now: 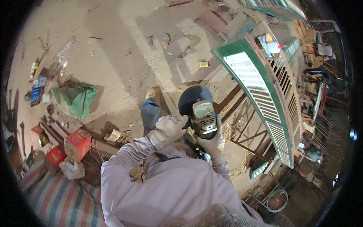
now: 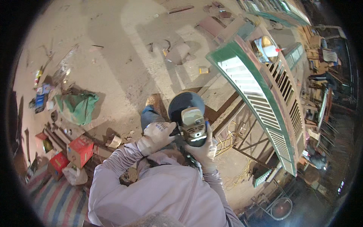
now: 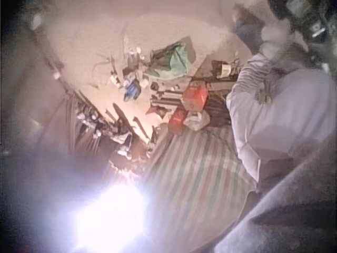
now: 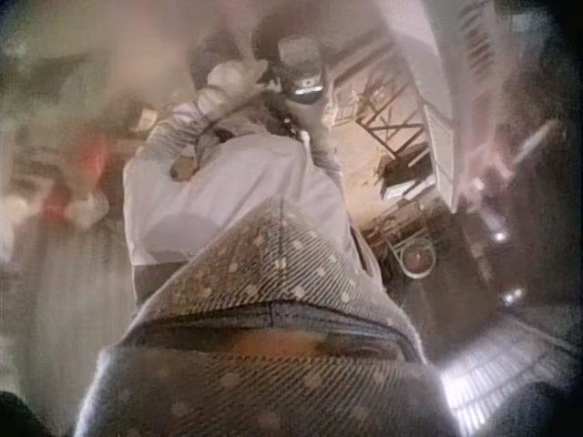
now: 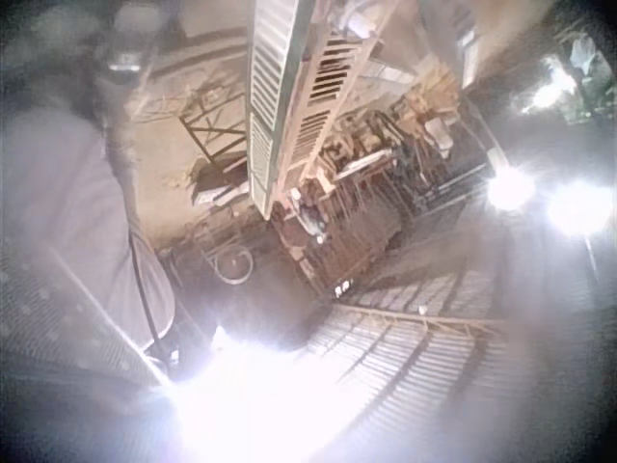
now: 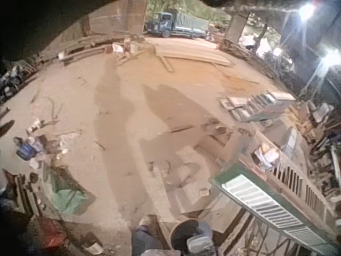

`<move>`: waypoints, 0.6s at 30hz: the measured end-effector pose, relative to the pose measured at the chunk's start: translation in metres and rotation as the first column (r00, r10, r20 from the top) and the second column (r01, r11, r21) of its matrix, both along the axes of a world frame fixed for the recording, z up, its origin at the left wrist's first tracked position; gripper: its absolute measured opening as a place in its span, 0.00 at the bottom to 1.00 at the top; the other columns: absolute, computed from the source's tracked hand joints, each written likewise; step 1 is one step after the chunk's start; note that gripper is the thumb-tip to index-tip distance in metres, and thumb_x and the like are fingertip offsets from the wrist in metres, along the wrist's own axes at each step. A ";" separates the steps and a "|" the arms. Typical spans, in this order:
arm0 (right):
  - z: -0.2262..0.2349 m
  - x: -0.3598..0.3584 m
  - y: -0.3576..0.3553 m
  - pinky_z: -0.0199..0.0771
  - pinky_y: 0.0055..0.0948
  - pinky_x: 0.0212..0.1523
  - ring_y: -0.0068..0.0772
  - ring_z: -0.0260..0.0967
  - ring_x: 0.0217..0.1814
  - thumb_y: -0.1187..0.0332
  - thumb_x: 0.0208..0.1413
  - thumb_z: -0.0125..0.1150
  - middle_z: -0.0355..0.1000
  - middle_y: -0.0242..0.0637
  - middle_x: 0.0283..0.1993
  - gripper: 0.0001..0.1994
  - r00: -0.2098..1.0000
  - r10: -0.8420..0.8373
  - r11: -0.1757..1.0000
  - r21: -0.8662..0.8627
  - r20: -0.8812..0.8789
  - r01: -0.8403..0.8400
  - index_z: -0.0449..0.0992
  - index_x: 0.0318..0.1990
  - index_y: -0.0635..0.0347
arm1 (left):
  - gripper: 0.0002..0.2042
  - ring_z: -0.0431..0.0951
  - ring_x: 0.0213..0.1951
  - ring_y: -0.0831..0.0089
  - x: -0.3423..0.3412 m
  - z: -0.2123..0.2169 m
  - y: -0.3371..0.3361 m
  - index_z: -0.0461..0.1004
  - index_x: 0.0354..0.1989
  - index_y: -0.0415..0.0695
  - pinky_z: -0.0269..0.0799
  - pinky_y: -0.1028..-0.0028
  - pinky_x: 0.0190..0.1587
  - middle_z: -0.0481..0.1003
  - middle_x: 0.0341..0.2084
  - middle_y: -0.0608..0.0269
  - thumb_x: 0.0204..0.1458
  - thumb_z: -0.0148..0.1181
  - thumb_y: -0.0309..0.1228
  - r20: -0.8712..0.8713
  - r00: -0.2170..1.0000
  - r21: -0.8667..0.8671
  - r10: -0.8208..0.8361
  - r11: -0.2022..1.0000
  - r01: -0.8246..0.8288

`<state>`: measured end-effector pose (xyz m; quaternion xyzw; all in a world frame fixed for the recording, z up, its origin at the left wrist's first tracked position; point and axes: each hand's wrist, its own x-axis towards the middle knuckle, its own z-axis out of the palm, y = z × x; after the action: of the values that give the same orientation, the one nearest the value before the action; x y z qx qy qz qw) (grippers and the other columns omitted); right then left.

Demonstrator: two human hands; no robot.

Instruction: The person uses an angle grinder to sand the edges of a green wooden slatted frame, then applies glue from a bottle into the gaps between the slats and spreads it with a finger. The person works on multiple frames in a workshop.

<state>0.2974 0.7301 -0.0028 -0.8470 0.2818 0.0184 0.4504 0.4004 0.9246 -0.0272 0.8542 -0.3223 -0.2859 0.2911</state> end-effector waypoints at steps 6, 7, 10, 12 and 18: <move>-0.032 0.100 0.068 0.72 0.40 0.66 0.43 0.70 0.68 0.60 0.34 0.85 0.71 0.53 0.65 0.60 0.980 0.067 0.992 0.121 -0.187 -0.044 0.52 0.76 0.60 | 0.18 0.82 0.30 0.55 0.083 -0.055 0.077 0.70 0.46 0.44 0.78 0.57 0.34 0.77 0.27 0.57 0.53 0.68 0.39 0.124 0.986 -0.174 0.113 0.981 -0.091; -0.038 0.113 0.075 0.71 0.40 0.67 0.42 0.69 0.69 0.61 0.34 0.86 0.70 0.52 0.66 0.60 0.990 0.095 0.978 0.193 -0.105 -0.073 0.51 0.76 0.60 | 0.19 0.82 0.30 0.56 0.093 -0.059 0.087 0.70 0.46 0.44 0.78 0.58 0.34 0.77 0.27 0.57 0.53 0.68 0.40 0.117 0.985 -0.153 0.124 0.983 -0.105; -0.061 0.137 0.088 0.66 0.40 0.70 0.42 0.65 0.72 0.63 0.37 0.86 0.64 0.52 0.71 0.61 0.984 0.091 0.940 0.339 -0.156 -0.034 0.49 0.77 0.59 | 0.20 0.82 0.30 0.57 0.113 -0.067 0.109 0.73 0.47 0.43 0.78 0.59 0.32 0.79 0.28 0.57 0.51 0.70 0.40 0.188 0.970 -0.144 0.157 0.981 -0.131; -0.069 0.134 0.082 0.65 0.39 0.71 0.39 0.64 0.72 0.63 0.36 0.87 0.64 0.49 0.71 0.60 0.969 0.114 0.930 0.367 -0.218 -0.027 0.50 0.76 0.61 | 0.21 0.83 0.30 0.57 0.125 -0.075 0.119 0.74 0.47 0.43 0.78 0.59 0.31 0.80 0.28 0.56 0.50 0.71 0.41 0.231 0.952 -0.248 0.202 0.958 -0.143; -0.100 0.087 0.058 0.60 0.35 0.73 0.35 0.65 0.69 0.66 0.36 0.86 0.66 0.40 0.71 0.55 0.911 0.059 0.826 0.533 -0.409 0.185 0.58 0.74 0.62 | 0.27 0.83 0.32 0.53 0.149 -0.098 0.121 0.73 0.55 0.38 0.78 0.54 0.34 0.81 0.30 0.50 0.51 0.71 0.42 -0.072 0.997 0.088 0.042 0.995 -0.036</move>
<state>0.3849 0.7883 -0.1025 -0.6442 0.3799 0.2612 0.6103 0.5491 1.0457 -0.1253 0.8611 -0.2818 -0.3252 0.2708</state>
